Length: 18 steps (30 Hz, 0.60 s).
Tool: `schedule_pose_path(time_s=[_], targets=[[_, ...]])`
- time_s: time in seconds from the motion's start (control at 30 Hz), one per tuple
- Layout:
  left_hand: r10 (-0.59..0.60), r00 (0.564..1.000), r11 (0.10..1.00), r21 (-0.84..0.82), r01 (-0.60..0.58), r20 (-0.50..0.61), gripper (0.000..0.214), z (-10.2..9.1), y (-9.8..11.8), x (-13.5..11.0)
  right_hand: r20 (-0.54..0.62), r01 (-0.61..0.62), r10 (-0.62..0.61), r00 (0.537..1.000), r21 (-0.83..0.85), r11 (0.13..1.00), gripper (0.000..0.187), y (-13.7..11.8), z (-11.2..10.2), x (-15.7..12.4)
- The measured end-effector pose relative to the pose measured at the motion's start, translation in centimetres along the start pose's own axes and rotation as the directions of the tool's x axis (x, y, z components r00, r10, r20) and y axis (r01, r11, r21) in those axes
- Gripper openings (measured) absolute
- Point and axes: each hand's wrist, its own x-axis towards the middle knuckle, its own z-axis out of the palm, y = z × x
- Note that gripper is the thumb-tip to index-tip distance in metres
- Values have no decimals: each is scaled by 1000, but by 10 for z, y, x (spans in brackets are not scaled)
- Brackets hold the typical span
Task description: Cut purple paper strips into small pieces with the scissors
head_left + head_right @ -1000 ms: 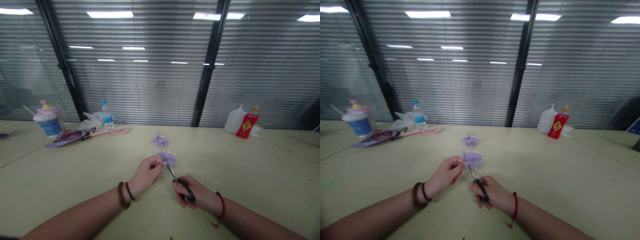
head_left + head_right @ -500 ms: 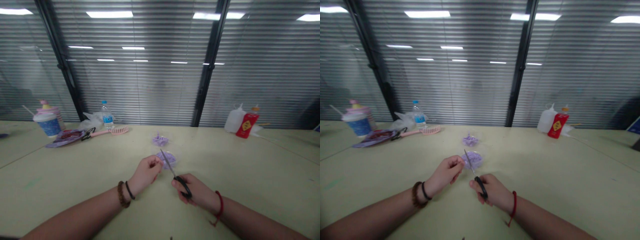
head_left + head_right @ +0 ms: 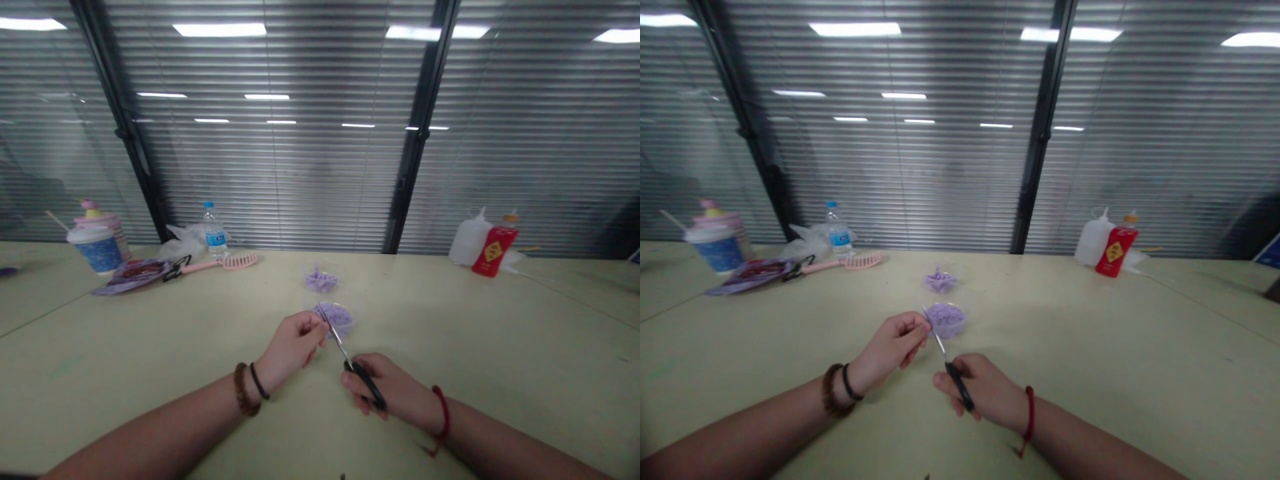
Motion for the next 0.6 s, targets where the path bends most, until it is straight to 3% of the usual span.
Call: schedule_pose_path(time_s=[0.3, 0.6], targets=[[12, 1000, 999, 48, -13, 7, 29, -4, 0, 0, -4, -9, 10, 1000, 54, 999, 51, 5, -3, 1], [20, 999, 999, 45, -22, 32, 27, -2, 0, -1, 46, 55, -56, 997, 25, 998, 52, 7, -3, 0]])
